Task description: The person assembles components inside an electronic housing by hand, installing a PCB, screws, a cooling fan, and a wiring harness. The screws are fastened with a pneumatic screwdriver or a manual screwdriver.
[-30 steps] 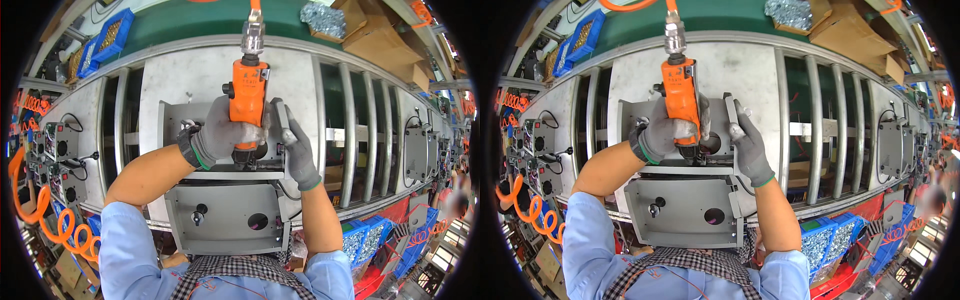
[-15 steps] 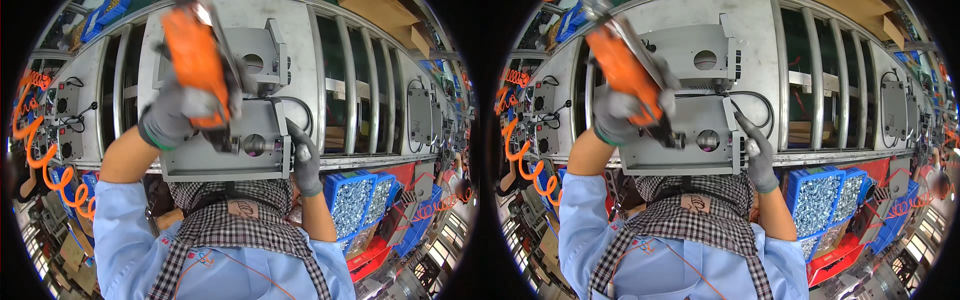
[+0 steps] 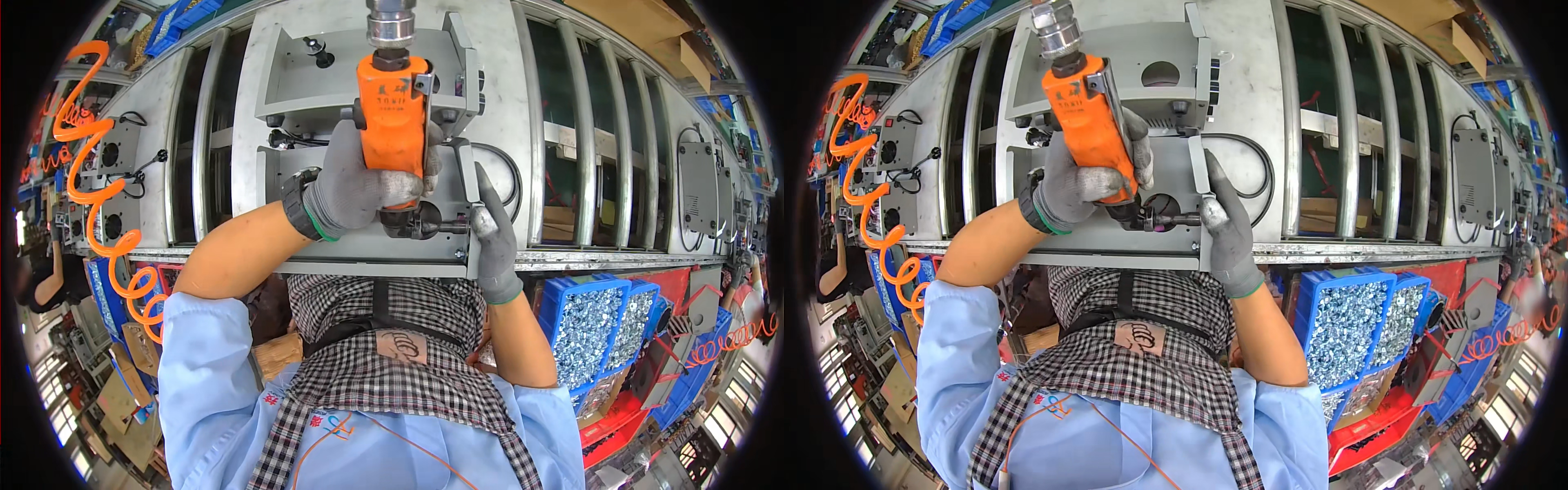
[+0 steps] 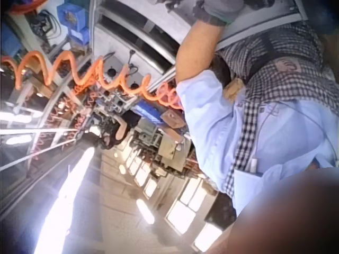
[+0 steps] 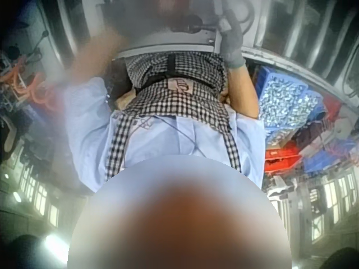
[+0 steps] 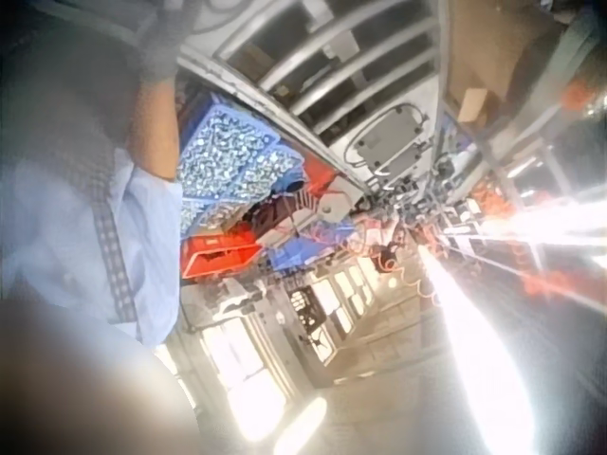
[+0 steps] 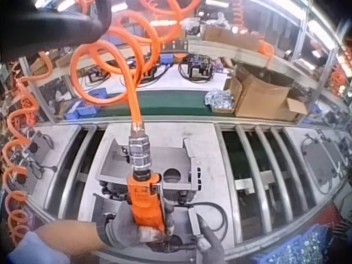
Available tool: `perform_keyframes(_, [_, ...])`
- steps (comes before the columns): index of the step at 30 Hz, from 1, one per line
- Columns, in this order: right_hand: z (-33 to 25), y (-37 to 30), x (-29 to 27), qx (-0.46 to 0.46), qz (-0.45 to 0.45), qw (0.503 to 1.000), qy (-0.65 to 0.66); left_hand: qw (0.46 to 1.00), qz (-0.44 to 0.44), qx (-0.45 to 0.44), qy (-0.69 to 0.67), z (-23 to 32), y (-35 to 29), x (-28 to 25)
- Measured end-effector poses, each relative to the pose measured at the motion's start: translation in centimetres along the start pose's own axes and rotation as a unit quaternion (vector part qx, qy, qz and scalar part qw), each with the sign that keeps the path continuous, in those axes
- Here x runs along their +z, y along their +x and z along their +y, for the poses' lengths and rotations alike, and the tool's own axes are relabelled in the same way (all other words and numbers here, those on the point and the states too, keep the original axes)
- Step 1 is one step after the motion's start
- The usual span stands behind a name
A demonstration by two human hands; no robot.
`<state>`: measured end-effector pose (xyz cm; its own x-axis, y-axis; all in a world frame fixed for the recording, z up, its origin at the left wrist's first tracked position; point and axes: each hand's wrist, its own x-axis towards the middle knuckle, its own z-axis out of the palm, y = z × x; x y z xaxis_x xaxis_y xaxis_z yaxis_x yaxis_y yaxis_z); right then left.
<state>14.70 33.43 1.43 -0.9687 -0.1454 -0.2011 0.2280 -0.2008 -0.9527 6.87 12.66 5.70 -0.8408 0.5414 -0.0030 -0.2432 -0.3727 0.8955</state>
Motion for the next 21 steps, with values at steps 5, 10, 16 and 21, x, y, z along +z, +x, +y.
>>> perform_keyframes(5, [-0.5, 0.5, -0.2, 0.028, -0.003, 0.999, -0.041, 0.998, 0.026, -0.050, -0.023, 1.2, 0.5, -0.3])
perform_keyframes(10, [0.1, 0.6, 0.4, -0.043, 0.003, 0.999, 0.010, 0.998, 0.035, -0.044, 0.012, 0.5, 0.0, -0.2])
perform_keyframes(16, [-0.9, 0.8, 0.9, -0.053, -0.026, 0.998, -0.013, 0.999, 0.028, -0.019, -0.018, -0.1, 0.6, -0.9])
perform_keyframes(21, [-1.1, 0.4, 0.6, -0.013, -0.013, 1.000, 0.009, 0.997, 0.072, -0.017, 0.029, 0.4, 0.8, -0.4])
